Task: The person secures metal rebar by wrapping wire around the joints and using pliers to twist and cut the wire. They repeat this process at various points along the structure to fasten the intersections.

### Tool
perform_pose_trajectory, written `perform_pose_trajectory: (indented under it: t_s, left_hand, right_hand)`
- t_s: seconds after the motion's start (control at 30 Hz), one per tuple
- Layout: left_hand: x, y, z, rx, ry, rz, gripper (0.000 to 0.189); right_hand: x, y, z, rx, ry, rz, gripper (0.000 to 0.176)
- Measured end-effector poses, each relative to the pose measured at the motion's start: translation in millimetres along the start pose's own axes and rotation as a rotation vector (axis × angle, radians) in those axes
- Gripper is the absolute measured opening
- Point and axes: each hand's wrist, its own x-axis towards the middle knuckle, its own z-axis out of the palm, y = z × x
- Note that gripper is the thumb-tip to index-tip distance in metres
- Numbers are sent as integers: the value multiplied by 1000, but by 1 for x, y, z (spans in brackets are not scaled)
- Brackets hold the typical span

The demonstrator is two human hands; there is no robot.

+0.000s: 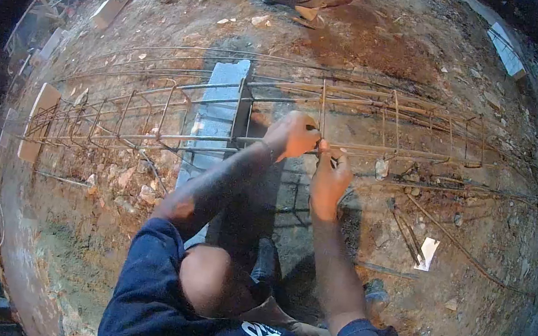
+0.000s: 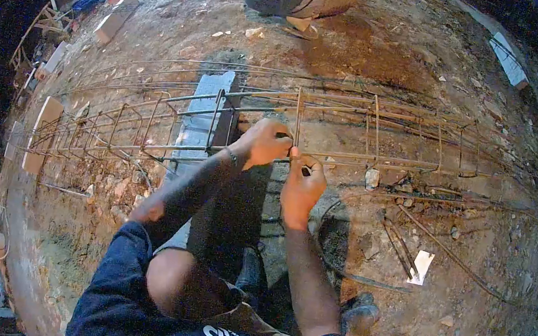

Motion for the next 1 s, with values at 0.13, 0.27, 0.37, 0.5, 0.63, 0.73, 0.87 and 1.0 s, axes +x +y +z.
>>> perform_pose_trajectory:
  t_s: [0.13,0.27,0.37,0.5,0.63,0.73,0.87,1.0]
  left_hand:
    - [-19,-7,12,191,407,282,22]
    - [-27,-8,15,157,519,401,18]
    - [-36,-3,14,137,531,458,14]
    - [-36,-8,17,137,587,591,11]
    - [-37,-8,17,126,618,714,10]
    - [-37,-7,19,119,641,739,10]
    - [-39,-4,25,155,725,667,8]
    - [-39,-3,27,141,742,578,7]
  right_hand:
    - [6,3,-12,-110,-98,11,33]
    - [0,9,-20,-11,-173,92,28]
    - [1,9,-26,-71,-207,-34,20]
    - [8,-10,-34,-264,-291,-157,23]
    - [6,-22,-35,-289,-311,-190,23]
    - [9,-28,-36,-390,-377,-199,25]
    - [10,-19,-35,-299,-358,-246,19]
    - [20,14,-40,-167,-381,115,16]
